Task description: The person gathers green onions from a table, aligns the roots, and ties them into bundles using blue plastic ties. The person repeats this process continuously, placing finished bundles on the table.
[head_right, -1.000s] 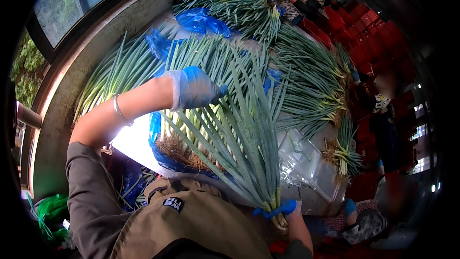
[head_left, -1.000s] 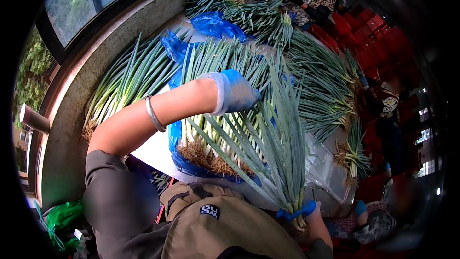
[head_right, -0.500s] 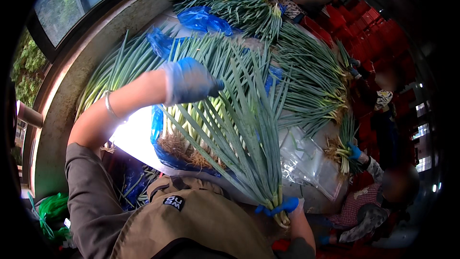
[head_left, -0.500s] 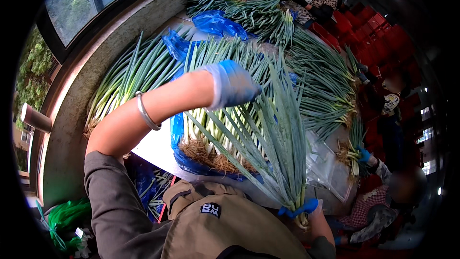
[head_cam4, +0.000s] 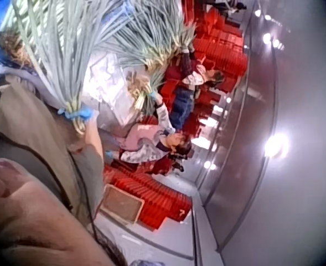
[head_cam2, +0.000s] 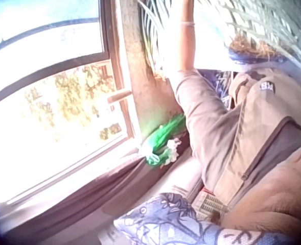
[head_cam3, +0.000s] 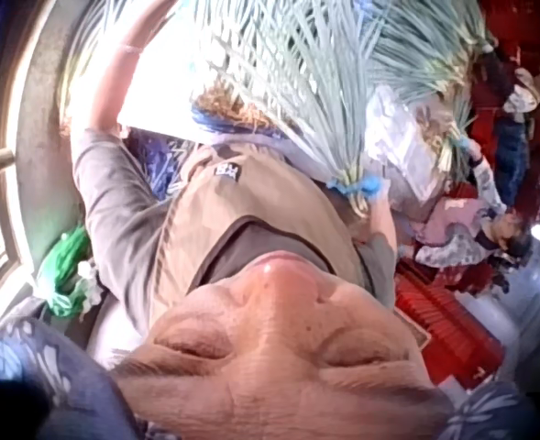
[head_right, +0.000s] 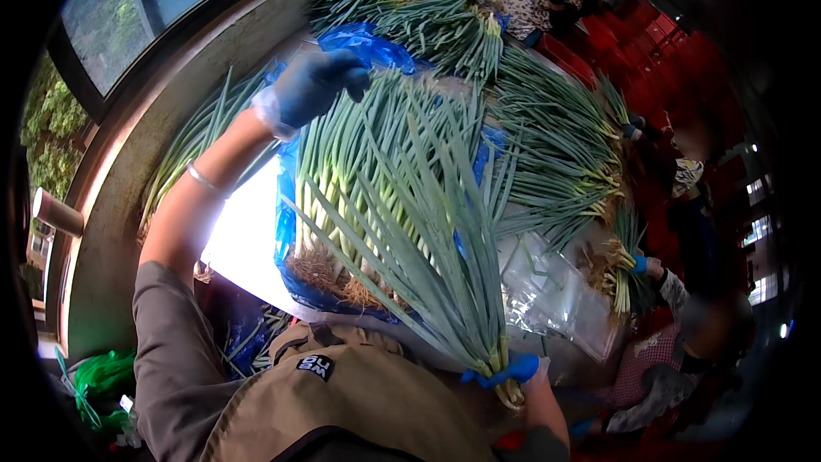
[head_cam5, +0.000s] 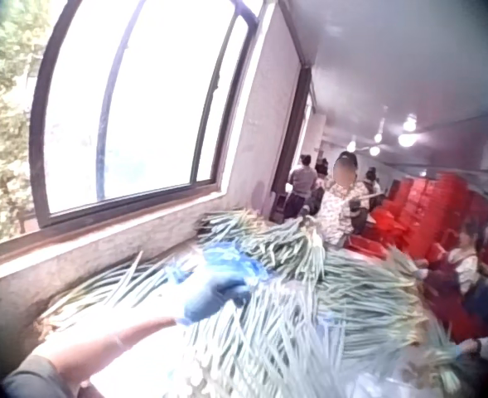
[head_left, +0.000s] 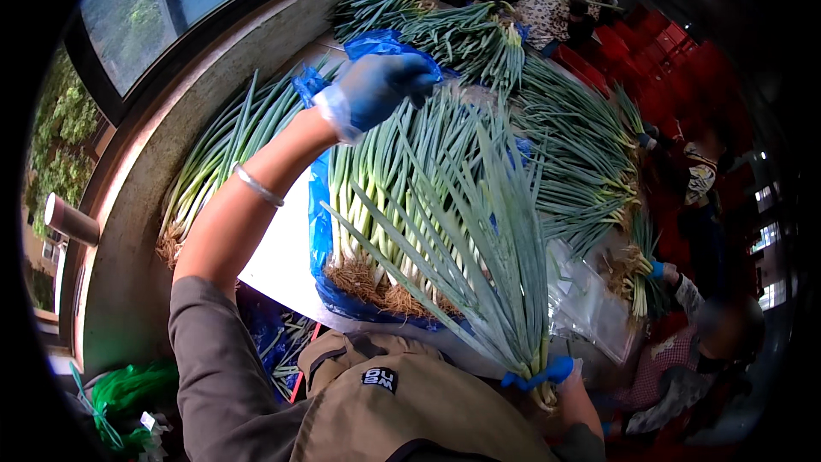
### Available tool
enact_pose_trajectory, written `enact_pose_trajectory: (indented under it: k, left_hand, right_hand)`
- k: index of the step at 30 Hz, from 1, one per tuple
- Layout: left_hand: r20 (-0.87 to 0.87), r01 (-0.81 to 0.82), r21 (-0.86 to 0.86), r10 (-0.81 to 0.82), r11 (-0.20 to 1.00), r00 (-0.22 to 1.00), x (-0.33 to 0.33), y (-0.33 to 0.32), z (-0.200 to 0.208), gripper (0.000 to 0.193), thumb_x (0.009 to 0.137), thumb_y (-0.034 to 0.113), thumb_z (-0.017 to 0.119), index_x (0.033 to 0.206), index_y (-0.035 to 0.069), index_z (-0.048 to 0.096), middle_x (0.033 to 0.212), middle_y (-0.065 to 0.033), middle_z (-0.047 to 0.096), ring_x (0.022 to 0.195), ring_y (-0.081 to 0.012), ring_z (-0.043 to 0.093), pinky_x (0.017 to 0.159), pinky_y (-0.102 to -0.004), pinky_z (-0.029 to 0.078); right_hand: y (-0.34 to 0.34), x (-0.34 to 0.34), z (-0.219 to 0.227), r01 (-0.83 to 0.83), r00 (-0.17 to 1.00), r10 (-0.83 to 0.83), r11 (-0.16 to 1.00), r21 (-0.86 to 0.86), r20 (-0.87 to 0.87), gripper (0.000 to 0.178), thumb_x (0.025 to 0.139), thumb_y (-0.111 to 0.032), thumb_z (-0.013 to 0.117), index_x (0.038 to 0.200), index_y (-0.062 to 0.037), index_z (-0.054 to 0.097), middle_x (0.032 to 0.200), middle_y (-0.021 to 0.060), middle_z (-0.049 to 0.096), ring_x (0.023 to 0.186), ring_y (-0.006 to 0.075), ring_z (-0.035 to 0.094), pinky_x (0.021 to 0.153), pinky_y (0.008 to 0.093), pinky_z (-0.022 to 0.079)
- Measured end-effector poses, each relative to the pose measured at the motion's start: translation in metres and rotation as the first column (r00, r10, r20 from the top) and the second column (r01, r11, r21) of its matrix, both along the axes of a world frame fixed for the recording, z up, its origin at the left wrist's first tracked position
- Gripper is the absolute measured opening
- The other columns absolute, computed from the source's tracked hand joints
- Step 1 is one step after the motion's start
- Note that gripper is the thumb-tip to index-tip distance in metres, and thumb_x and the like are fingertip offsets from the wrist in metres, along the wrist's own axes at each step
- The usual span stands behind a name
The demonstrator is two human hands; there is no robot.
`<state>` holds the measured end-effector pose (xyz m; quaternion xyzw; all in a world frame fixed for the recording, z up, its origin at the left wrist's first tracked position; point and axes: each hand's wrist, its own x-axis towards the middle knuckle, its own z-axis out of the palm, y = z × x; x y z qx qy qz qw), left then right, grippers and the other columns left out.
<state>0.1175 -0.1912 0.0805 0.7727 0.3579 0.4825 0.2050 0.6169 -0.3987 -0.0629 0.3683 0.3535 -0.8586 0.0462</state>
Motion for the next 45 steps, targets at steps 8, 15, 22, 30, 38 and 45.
enact_pose_trajectory:
  k: [8,15,22,30,38,45]
  left_hand:
    - [-0.705,0.143,0.264,0.09,0.954,0.704,0.014,0.02,-0.029,0.036,0.078,-0.004,0.053,0.11,0.01,0.061,0.085,-0.0106,0.065,0.071,-0.0224,0.063,0.063,-0.0311,0.053]
    - [0.301,-0.117,-0.476,0.287,0.872,0.909,-0.033,0.02,0.008,0.02,0.092,0.014,0.047,0.084,0.006,0.062,0.067,-0.0015,0.054,0.052,-0.0063,0.045,0.048,-0.0193,0.037]
    - [-0.655,0.022,-0.012,-0.024,1.0,0.755,0.026,0.013,0.025,0.033,0.086,0.005,0.053,0.117,0.014,0.059,0.092,-0.0095,0.067,0.058,-0.0135,0.058,0.06,-0.0274,0.053]
    - [-0.15,0.033,0.048,-0.026,0.998,0.988,0.012,0.029,0.009,0.011,0.082,0.009,0.052,0.082,0.004,0.061,0.073,-0.0026,0.058,0.067,-0.0137,0.053,0.062,-0.0249,0.044]
    - [0.391,-0.269,-0.319,0.385,0.909,0.836,-0.078,0.014,0.054,0.038,0.096,0.036,0.043,0.066,0.014,0.048,0.054,0.0042,0.04,0.043,-0.0057,0.032,0.042,-0.0205,0.025]
    - [0.175,-0.12,-0.382,0.199,0.916,0.964,0.003,-0.015,0.037,0.017,0.092,0.016,0.052,0.087,0.006,0.064,0.063,0.0006,0.056,0.05,-0.0042,0.044,0.044,-0.0184,0.034]
  right_hand:
    - [-0.001,0.006,-0.009,-0.117,0.991,0.123,0.989,0.093,-0.059,0.05,0.081,0.005,0.053,0.13,-0.0036,0.042,0.119,0.0164,0.054,0.109,0.0221,0.05,0.092,0.0271,0.04]
    - [-0.001,0.019,-0.018,-0.229,0.966,0.213,0.968,0.105,0.144,0.062,0.079,0.0,0.058,0.135,-0.0075,0.033,0.129,0.015,0.047,0.105,0.0217,0.051,0.09,0.0274,0.041]
    - [-0.009,0.011,-0.017,-0.084,0.996,0.083,0.993,0.078,0.014,0.064,0.081,-0.002,0.059,0.137,-0.0101,0.028,0.127,0.015,0.049,0.106,0.0237,0.053,0.088,0.0301,0.044]
    - [-0.016,0.01,-0.01,0.043,0.999,-0.043,0.99,0.137,-0.002,0.057,0.083,-0.006,0.06,0.132,-0.009,0.032,0.12,0.0155,0.055,0.104,0.0257,0.056,0.084,0.0343,0.047]
    - [-0.002,0.002,0.029,-0.235,0.814,-0.311,0.595,0.768,0.49,0.045,0.079,-0.03,0.067,0.115,-0.0034,0.057,0.105,0.0192,0.062,0.089,0.0274,0.063,0.074,0.036,0.049]
    - [0.036,0.002,0.044,-0.481,0.407,-0.737,0.33,0.812,0.54,0.03,0.078,-0.019,0.057,0.107,-0.0093,0.059,0.092,0.0182,0.064,0.087,0.0384,0.06,0.076,0.0453,0.048]
